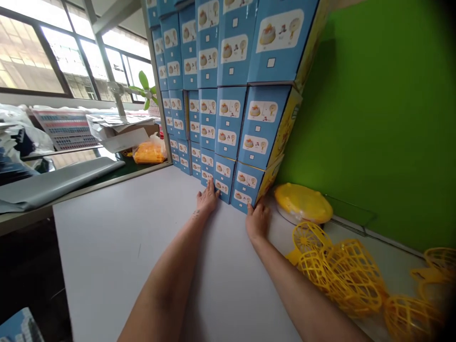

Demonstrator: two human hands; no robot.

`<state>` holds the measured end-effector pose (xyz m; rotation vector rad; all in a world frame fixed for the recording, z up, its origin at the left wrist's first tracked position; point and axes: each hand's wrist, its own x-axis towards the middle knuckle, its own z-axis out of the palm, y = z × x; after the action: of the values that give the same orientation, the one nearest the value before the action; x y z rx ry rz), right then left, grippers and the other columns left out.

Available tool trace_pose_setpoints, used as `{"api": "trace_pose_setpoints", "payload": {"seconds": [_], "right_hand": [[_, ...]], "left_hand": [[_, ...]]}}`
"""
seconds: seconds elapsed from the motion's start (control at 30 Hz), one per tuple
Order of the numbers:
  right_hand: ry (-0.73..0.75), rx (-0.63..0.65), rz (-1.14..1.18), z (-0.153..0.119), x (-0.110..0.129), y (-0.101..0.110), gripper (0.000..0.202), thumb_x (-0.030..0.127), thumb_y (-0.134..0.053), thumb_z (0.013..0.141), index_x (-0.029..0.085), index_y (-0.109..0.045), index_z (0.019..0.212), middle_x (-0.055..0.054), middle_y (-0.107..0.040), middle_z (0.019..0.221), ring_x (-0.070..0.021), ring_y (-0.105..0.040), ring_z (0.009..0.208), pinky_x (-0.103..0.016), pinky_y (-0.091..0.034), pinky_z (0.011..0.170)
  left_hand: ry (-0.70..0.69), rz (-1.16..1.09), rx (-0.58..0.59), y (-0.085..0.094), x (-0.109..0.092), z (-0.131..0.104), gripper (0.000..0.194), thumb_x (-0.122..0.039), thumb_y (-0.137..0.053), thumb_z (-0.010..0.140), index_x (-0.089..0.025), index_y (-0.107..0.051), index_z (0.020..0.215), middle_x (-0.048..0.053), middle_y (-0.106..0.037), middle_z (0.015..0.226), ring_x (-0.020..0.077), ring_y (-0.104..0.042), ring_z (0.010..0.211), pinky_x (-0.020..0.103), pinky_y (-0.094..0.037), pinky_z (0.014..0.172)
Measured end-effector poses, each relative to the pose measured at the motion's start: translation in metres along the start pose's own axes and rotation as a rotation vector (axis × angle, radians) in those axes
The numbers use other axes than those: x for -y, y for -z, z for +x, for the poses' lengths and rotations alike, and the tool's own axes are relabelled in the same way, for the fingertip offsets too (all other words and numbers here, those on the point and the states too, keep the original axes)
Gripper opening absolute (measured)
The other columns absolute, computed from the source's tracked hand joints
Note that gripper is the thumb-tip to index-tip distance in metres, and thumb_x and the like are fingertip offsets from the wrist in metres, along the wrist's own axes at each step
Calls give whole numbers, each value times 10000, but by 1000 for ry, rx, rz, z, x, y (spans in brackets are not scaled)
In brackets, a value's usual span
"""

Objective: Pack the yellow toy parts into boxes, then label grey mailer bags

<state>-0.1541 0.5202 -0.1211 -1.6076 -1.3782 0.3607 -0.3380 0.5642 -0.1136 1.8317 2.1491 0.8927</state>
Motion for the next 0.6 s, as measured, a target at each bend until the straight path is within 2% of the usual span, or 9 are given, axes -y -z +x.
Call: {"api": "trace_pose_setpoints", "payload": {"seconds": [0.1, 0.2, 0.27, 0.33, 0.4, 0.47, 0.6], "right_hand": [[-10, -28, 22, 1, -4, -3, 557, 333, -384, 910, 151, -363, 1437, -187, -515, 1149, -349, -555, 1024, -462, -419, 862], [-17, -34, 32, 1, -5, -4, 559, 254, -342, 899, 147, -342, 1447, -209, -514, 1174, -377, -549, 1050, -493, -416, 859], [-26, -30, 37, 1, -3, -3, 549, 237, -327, 896, 131, -351, 1434, -232, -511, 1198, -400, -539, 1079, -521, -416, 864], [-41, -19, 47, 1, 0, -1, 533, 226, -325, 898, 116, -366, 1418, -249, -508, 1218, -407, -541, 1091, -535, -422, 869], [-62, -3, 63, 1, 4, 1, 524, 205, -331, 902, 94, -370, 1412, -255, -507, 1230, -398, -549, 1101, -530, -426, 887], [-83, 14, 91, 0, 8, 3, 519, 187, -337, 910, 83, -365, 1417, -237, -510, 1246, -371, -555, 1118, -501, -429, 917], [-116, 43, 162, -7, 20, 14, 471, 169, -370, 912, 58, -431, 1366, -179, -537, 1257, -304, -573, 1121, -431, -444, 941]], "left_hand": [[21, 73, 7, -4, -5, 0, 677, -475, -387, 964, -228, -86, 1517, 134, -132, 1595, 323, -285, 1406, 616, -156, 1144], [9, 126, 39, -4, -6, 1, 664, -469, -403, 962, -218, -129, 1512, 133, -114, 1597, 317, -271, 1413, 597, -165, 1149], [-14, 163, 89, -1, -5, -3, 644, -468, -419, 957, -200, -194, 1498, 138, -170, 1586, 304, -268, 1418, 571, -181, 1154], [-41, 213, 153, 1, -7, -17, 633, -464, -439, 951, -170, -254, 1479, 150, -249, 1560, 296, -260, 1424, 555, -182, 1157], [-78, 275, 211, 3, -12, -47, 635, -461, -432, 948, -127, -286, 1468, 168, -287, 1542, 296, -232, 1436, 531, -167, 1164], [-129, 337, 251, 4, -20, -89, 642, -462, -367, 955, -80, -298, 1466, 173, -258, 1548, 297, -178, 1452, 474, -139, 1178], [-186, 439, 286, 11, -36, -174, 637, -484, -269, 947, -146, -289, 1487, 113, -230, 1557, 304, -164, 1455, 498, -128, 1175]]}}
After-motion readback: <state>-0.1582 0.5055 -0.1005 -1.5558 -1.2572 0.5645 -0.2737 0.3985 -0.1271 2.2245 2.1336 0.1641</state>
